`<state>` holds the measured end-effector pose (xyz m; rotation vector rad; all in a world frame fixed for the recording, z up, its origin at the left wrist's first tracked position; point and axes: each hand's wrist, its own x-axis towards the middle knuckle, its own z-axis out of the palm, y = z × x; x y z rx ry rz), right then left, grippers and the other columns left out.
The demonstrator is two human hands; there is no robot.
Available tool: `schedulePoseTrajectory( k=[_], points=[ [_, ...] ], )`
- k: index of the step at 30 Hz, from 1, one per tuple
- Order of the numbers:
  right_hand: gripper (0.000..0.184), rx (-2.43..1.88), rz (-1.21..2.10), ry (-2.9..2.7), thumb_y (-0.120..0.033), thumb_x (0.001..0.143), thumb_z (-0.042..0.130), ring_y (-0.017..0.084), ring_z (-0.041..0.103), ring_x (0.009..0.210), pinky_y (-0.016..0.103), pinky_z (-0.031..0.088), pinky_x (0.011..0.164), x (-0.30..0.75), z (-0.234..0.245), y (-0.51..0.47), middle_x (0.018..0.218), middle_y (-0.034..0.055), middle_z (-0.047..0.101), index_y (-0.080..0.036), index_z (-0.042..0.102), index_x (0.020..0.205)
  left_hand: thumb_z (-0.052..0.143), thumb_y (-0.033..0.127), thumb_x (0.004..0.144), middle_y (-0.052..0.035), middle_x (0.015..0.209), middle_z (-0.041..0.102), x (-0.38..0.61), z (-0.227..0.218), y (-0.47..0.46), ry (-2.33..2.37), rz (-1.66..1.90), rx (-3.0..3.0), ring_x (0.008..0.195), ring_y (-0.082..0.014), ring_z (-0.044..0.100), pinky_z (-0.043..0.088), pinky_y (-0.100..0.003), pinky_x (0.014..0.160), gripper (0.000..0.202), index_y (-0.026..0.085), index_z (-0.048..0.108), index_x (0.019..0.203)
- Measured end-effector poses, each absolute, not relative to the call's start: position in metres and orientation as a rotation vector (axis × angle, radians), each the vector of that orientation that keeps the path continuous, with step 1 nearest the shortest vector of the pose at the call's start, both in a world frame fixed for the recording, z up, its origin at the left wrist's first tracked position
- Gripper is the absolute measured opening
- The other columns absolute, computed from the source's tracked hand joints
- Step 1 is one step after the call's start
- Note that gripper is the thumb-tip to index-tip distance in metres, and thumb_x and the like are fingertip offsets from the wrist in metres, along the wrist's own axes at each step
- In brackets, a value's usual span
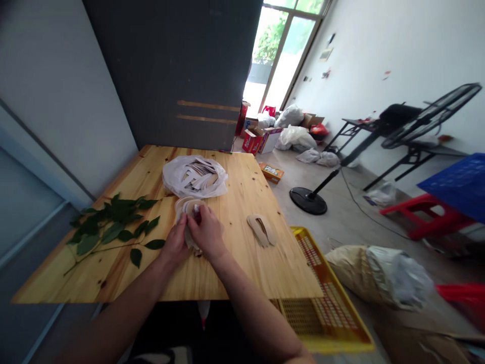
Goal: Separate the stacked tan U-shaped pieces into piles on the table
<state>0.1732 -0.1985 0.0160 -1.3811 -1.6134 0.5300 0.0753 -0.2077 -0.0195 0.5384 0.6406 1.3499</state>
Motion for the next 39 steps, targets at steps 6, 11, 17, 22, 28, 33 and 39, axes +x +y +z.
schedulePoseTrajectory(
  k=[6, 11, 17, 22, 28, 33, 39],
  points=[
    [0.016, -1.392, 0.471, -1.666, -0.031, 0.091, 0.054, 0.02, 0.058, 0.075, 0.032, 0.041, 0.069, 0.175, 0.014, -0.199, 0.08, 0.0016, 0.061, -0.025, 0.048, 0.078, 0.074, 0.057, 0.086, -0.0164, 0.123, 0.076, 0.075, -0.018, -0.209, 0.714, 1.388, 0.545, 0.129, -0.0329, 0.064, 0.042, -0.047, 0.117, 0.051, 0.014, 0.076, 0.114],
    [0.021, -1.413, 0.52, -1.63, -0.037, 0.087, 0.064, 0.02, 0.06, 0.073, 0.031, 0.043, 0.068, 0.174, 0.018, -0.198, 0.079, 0.0011, 0.062, -0.025, 0.05, 0.079, 0.075, 0.061, 0.083, -0.0182, 0.119, 0.077, 0.075, -0.021, -0.207, 0.737, 1.392, 0.557, 0.127, -0.0345, 0.065, 0.043, -0.048, 0.116, 0.057, 0.012, 0.077, 0.111],
    [0.019, -1.438, 0.539, -1.615, -0.032, 0.087, 0.063, 0.019, 0.06, 0.072, 0.03, 0.043, 0.066, 0.175, 0.018, -0.197, 0.076, 0.0006, 0.063, -0.024, 0.049, 0.078, 0.07, 0.06, 0.087, -0.0181, 0.123, 0.076, 0.073, -0.027, -0.207, 0.807, 1.395, 0.675, 0.128, -0.0352, 0.064, 0.043, -0.049, 0.115, 0.056, 0.013, 0.077, 0.117],
    [0.022, -1.453, 0.586, -1.584, -0.035, 0.085, 0.066, 0.018, 0.059, 0.07, 0.03, 0.042, 0.065, 0.175, 0.021, -0.196, 0.075, 0.0004, 0.062, -0.025, 0.048, 0.077, 0.066, 0.059, 0.091, -0.0159, 0.125, 0.076, 0.072, -0.029, -0.208, 0.84, 1.424, 0.78, 0.127, -0.0331, 0.065, 0.043, -0.047, 0.115, 0.049, 0.016, 0.078, 0.113],
    [0.02, -1.429, 0.581, -1.619, -0.033, 0.085, 0.058, 0.017, 0.054, 0.066, 0.029, 0.038, 0.063, 0.174, 0.026, -0.197, 0.069, -0.0013, 0.057, -0.025, 0.045, 0.073, 0.068, 0.057, 0.09, -0.0151, 0.116, 0.078, 0.074, -0.02, -0.208, 0.843, 1.45, 0.672, 0.12, -0.0315, 0.069, 0.05, -0.043, 0.109, 0.047, 0.016, 0.078, 0.111],
    [0.018, -1.391, 0.605, -1.625, -0.035, 0.087, 0.053, 0.017, 0.052, 0.064, 0.029, 0.038, 0.062, 0.174, 0.028, -0.198, 0.067, -0.0022, 0.054, -0.025, 0.046, 0.074, 0.076, 0.046, 0.086, -0.0127, 0.115, 0.079, 0.076, -0.011, -0.209, 0.833, 1.513, 0.585, 0.118, -0.0296, 0.07, 0.054, -0.038, 0.104, 0.038, 0.016, 0.078, 0.11],
    [0.017, -1.352, 0.562, -1.655, -0.033, 0.089, 0.051, 0.017, 0.053, 0.065, 0.028, 0.037, 0.061, 0.174, 0.025, -0.198, 0.069, -0.0019, 0.055, -0.025, 0.047, 0.075, 0.086, 0.04, 0.074, -0.0135, 0.106, 0.081, 0.074, -0.012, -0.207, 0.771, 1.501, 0.469, 0.11, -0.0313, 0.074, 0.056, -0.039, 0.099, 0.041, 0.012, 0.078, 0.103]
  ],
)
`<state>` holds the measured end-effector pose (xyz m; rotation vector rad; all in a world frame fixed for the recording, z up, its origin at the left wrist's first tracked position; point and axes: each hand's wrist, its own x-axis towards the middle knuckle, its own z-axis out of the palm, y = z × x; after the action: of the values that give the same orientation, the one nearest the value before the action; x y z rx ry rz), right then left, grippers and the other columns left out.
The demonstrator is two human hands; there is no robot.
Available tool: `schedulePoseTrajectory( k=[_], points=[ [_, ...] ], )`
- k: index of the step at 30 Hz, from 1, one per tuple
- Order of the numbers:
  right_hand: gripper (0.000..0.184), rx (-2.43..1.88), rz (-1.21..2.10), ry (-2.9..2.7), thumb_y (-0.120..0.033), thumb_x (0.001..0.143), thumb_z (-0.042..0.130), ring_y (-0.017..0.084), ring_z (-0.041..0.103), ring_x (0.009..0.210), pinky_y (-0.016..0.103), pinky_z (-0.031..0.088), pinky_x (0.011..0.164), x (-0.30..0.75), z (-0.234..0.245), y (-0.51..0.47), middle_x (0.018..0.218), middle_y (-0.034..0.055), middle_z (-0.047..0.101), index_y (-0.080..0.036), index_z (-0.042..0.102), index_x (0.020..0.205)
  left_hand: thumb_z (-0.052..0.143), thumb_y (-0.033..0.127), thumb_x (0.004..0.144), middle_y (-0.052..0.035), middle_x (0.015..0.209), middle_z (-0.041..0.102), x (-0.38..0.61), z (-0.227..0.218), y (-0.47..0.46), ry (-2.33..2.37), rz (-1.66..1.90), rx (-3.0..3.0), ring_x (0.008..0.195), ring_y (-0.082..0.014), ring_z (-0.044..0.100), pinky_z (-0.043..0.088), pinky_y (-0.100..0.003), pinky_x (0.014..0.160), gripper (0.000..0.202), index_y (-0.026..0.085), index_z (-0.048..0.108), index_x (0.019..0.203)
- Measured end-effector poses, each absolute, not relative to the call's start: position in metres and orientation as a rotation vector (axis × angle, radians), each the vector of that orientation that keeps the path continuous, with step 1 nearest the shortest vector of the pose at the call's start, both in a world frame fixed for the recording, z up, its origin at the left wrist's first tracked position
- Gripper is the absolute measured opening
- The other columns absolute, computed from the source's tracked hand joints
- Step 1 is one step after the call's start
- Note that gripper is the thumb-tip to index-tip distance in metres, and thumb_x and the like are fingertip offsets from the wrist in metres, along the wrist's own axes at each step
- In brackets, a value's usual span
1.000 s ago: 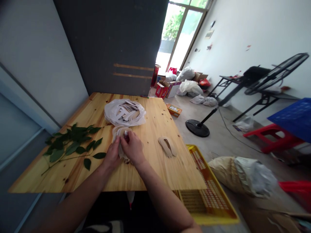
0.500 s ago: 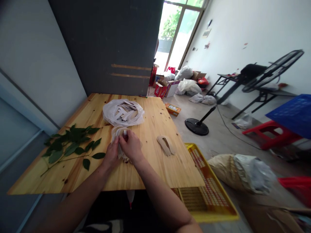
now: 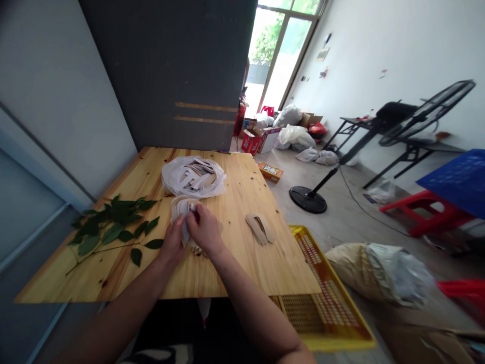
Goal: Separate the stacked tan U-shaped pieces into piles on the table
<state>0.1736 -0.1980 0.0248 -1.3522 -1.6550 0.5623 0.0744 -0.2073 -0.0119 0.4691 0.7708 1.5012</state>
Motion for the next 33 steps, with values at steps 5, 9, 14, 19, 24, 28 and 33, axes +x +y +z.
schedulePoseTrajectory(
  k=[5, 9, 14, 19, 24, 28, 33],
  points=[
    [0.019, -1.28, 0.56, -1.695, -0.035, 0.093, 0.051, 0.016, 0.057, 0.066, 0.027, 0.04, 0.062, 0.175, 0.028, -0.205, 0.071, -0.0008, 0.059, -0.024, 0.053, 0.078, 0.079, 0.026, 0.081, -0.0111, 0.105, 0.081, 0.073, -0.01, -0.204, 0.717, 1.514, 0.366, 0.103, -0.0248, 0.076, 0.058, -0.033, 0.095, 0.025, 0.013, 0.078, 0.101],
    [0.021, -1.26, 0.515, -1.584, -0.042, 0.096, 0.052, 0.017, 0.064, 0.074, 0.029, 0.048, 0.065, 0.19, 0.032, -0.204, 0.091, 0.0046, 0.067, -0.023, 0.06, 0.095, 0.062, 0.022, 0.092, -0.012, 0.093, 0.081, 0.07, -0.009, -0.201, 0.682, 1.356, 0.233, 0.096, -0.0252, 0.078, 0.062, -0.034, 0.088, 0.022, 0.009, 0.075, 0.104],
    [0.028, -1.356, 0.586, -1.535, -0.048, 0.089, 0.06, 0.018, 0.066, 0.072, 0.032, 0.053, 0.067, 0.212, 0.025, -0.188, 0.104, 0.0086, 0.069, -0.022, 0.061, 0.101, 0.056, 0.02, 0.094, -0.0106, 0.081, 0.08, 0.067, -0.014, -0.198, 0.717, 1.252, 0.145, 0.082, -0.0262, 0.079, 0.064, -0.037, 0.076, 0.024, 0.009, 0.073, 0.106],
    [0.025, -1.36, 0.671, -1.577, -0.044, 0.089, 0.061, 0.018, 0.066, 0.072, 0.032, 0.053, 0.068, 0.208, 0.014, -0.188, 0.096, 0.0052, 0.07, -0.023, 0.061, 0.103, 0.06, 0.019, 0.09, -0.0111, 0.082, 0.08, 0.07, -0.014, -0.199, 0.72, 1.289, 0.23, 0.081, -0.0257, 0.078, 0.064, -0.036, 0.077, 0.02, 0.008, 0.073, 0.101],
    [0.016, -1.335, 0.421, -1.602, -0.035, 0.094, 0.055, 0.018, 0.067, 0.078, 0.031, 0.051, 0.069, 0.201, 0.01, -0.196, 0.104, 0.0081, 0.066, -0.022, 0.061, 0.101, 0.068, 0.02, 0.084, -0.0089, 0.07, 0.076, 0.069, -0.014, -0.2, 0.774, 1.277, 0.271, 0.065, -0.0231, 0.076, 0.063, -0.034, 0.07, 0.014, 0.008, 0.073, 0.089],
    [0.015, -1.32, 0.351, -1.598, -0.035, 0.096, 0.052, 0.017, 0.065, 0.079, 0.03, 0.049, 0.069, 0.2, 0.011, -0.198, 0.106, 0.0083, 0.064, -0.022, 0.06, 0.097, 0.072, 0.022, 0.081, -0.0086, 0.069, 0.075, 0.07, -0.015, -0.2, 0.779, 1.268, 0.278, 0.067, -0.0247, 0.076, 0.063, -0.035, 0.067, 0.015, 0.009, 0.073, 0.089],
    [0.018, -1.29, 0.623, -1.434, -0.041, 0.088, 0.058, 0.016, 0.058, 0.069, 0.03, 0.047, 0.067, 0.203, 0.017, -0.197, 0.077, -0.0002, 0.059, -0.024, 0.053, 0.083, 0.071, 0.021, 0.082, -0.0108, 0.081, 0.078, 0.071, -0.013, -0.201, 0.777, 1.313, 0.261, 0.081, -0.0263, 0.078, 0.063, -0.034, 0.074, 0.019, 0.009, 0.073, 0.096]
  ],
)
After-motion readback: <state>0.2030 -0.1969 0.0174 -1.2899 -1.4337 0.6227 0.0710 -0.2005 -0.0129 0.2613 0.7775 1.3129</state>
